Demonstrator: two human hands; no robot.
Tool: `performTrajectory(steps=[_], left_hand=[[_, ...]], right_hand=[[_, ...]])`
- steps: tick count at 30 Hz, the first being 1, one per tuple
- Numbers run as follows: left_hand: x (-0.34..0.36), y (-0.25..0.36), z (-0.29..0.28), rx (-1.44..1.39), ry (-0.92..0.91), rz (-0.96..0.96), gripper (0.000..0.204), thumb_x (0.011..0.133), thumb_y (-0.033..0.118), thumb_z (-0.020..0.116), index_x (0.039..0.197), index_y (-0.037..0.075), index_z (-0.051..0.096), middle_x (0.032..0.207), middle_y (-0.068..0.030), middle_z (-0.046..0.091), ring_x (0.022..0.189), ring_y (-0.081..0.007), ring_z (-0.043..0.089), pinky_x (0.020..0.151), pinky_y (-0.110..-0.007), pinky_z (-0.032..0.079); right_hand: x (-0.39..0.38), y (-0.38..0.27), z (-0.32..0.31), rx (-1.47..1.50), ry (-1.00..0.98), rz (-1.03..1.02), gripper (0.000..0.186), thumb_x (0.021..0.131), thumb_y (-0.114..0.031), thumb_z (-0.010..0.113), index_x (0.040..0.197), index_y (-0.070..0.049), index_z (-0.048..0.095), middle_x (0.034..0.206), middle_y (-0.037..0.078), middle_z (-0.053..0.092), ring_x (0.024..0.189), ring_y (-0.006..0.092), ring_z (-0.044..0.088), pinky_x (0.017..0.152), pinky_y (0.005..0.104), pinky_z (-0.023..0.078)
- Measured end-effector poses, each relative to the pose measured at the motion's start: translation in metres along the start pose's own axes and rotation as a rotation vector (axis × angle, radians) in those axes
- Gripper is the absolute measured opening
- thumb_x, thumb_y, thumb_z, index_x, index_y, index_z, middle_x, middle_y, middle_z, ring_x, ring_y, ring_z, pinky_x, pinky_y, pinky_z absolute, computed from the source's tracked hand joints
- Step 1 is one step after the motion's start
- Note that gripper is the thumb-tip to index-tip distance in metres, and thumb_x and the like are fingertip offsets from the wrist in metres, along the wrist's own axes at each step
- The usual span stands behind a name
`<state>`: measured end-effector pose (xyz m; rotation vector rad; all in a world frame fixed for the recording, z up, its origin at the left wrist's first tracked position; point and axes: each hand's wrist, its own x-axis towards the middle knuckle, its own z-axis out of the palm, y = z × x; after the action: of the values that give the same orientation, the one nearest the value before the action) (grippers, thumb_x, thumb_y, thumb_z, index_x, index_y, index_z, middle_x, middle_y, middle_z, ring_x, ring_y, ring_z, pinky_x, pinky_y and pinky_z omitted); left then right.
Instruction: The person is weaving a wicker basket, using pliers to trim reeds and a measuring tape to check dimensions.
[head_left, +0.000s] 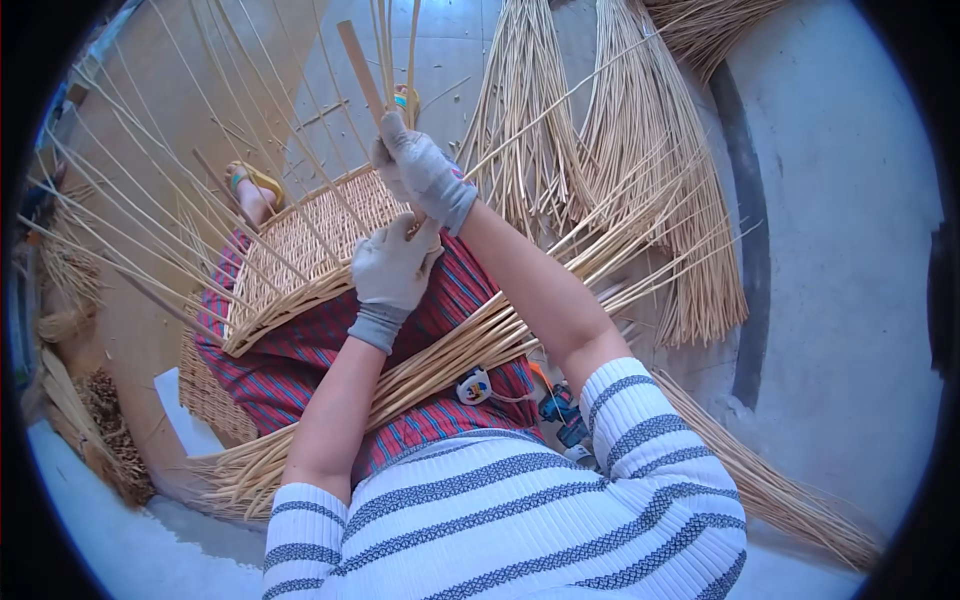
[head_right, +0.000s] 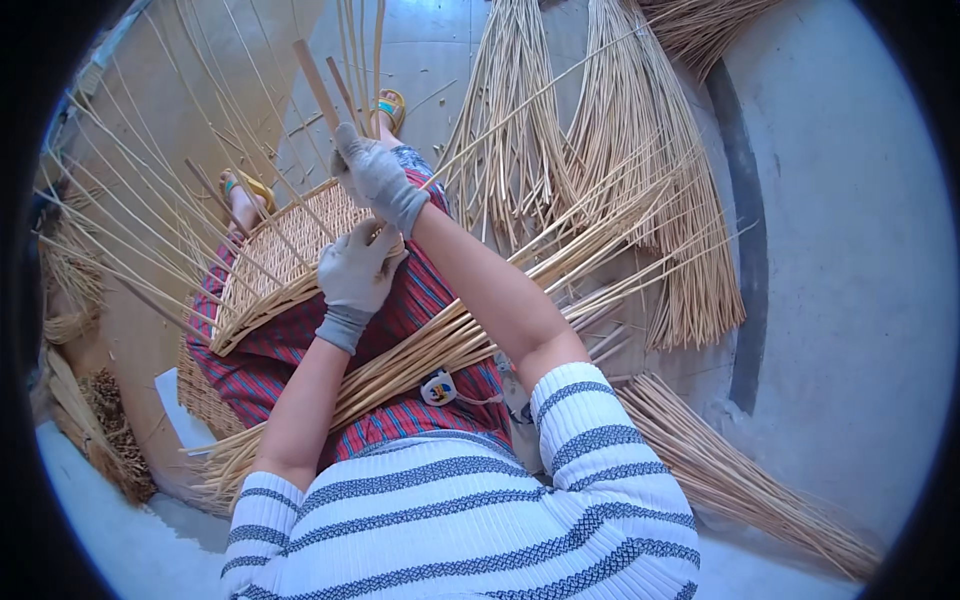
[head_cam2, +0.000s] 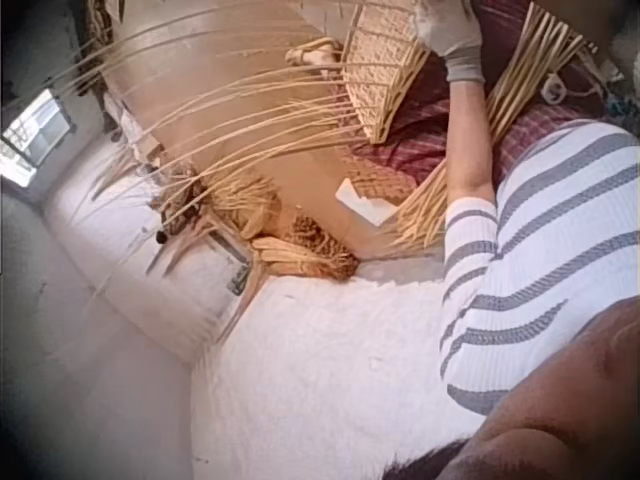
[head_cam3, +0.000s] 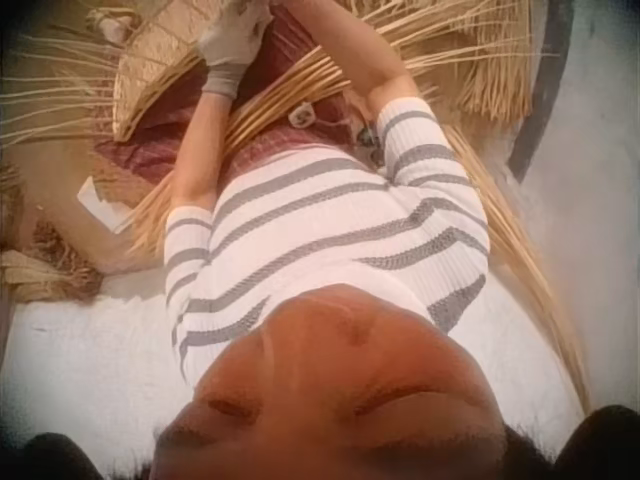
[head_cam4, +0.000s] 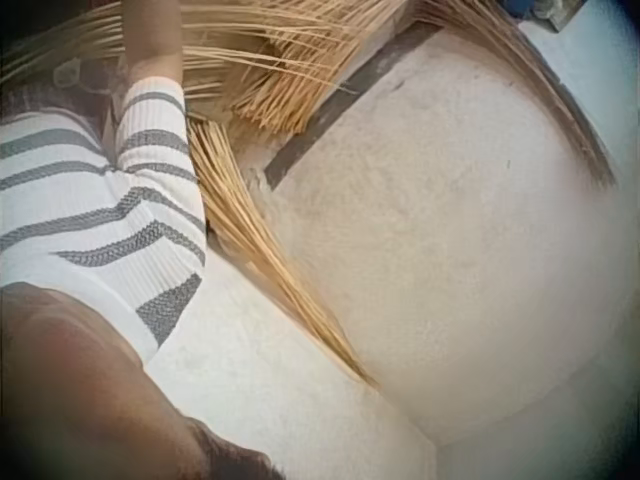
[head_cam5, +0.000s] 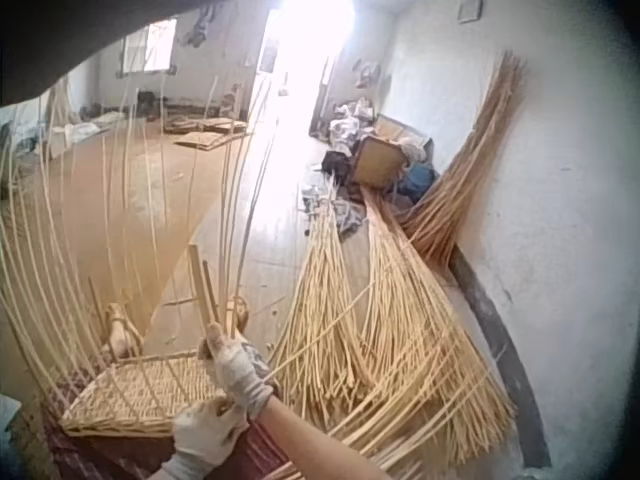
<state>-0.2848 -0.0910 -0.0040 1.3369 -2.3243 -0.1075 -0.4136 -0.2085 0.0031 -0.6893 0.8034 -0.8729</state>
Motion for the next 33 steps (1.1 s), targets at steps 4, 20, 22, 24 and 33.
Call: performTrajectory(steps=[4,20,22,24,33], left_hand=[[-0.003,0.001,-0.002,-0.06,-0.035,-0.07,0.072,0.078,0.025,0.076,0.145,0.024,0.049,0.116,-0.002,0.064,0.098,-0.0244,0.064,0.083,-0.042,0.047],[-0.007,0.011,-0.003,0.009,-0.236,-0.262,0.085,0.081,0.024,0.073,0.156,0.018,0.034,0.106,-0.004,0.067,0.093,-0.0211,0.064,0.084,-0.037,0.046],[-0.009,0.012,-0.008,-0.106,-0.112,-0.233,0.072,0.089,0.033,0.066,0.154,0.019,0.038,0.109,-0.0028,0.067,0.095,-0.0189,0.064,0.085,-0.035,0.047],[-0.014,0.011,-0.015,-0.182,-0.159,-0.294,0.065,0.095,0.026,0.062,0.155,0.016,0.037,0.121,-0.0029,0.064,0.106,-0.018,0.063,0.09,-0.033,0.049],[-0.055,-0.071,-0.032,-1.732,0.305,-0.824,0.033,0.105,0.035,0.051,0.108,0.003,0.061,0.097,-0.0117,0.072,0.093,-0.0218,0.071,0.072,-0.029,0.056]], right_hand=[[-0.032,0.001,-0.017,-0.039,0.307,-0.378,0.055,0.102,-0.058,0.044,0.099,-0.007,0.063,0.067,0.001,0.054,0.051,0.0117,0.048,0.046,0.0288,0.04],[-0.138,0.047,0.076,-0.573,0.376,-0.916,0.025,0.093,-0.031,0.063,0.101,-0.007,0.065,0.089,0.01,0.065,0.086,0.0239,0.063,0.08,0.037,0.05],[-0.132,0.064,0.12,-0.967,0.36,-0.68,0.023,0.086,-0.031,0.071,0.083,-0.009,0.068,0.078,0.014,0.066,0.085,0.033,0.066,0.083,0.0451,0.051],[-0.131,0.063,0.135,-1.036,0.137,-0.608,0.026,0.087,-0.036,0.071,0.095,-0.012,0.072,0.087,0.014,0.068,0.092,0.0317,0.065,0.09,0.0425,0.048],[-0.078,0.004,0.014,-0.458,0.156,-0.059,0.041,0.084,-0.028,0.078,0.111,-0.001,0.063,0.103,0.004,0.062,0.091,0.0149,0.056,0.082,0.033,0.047]])
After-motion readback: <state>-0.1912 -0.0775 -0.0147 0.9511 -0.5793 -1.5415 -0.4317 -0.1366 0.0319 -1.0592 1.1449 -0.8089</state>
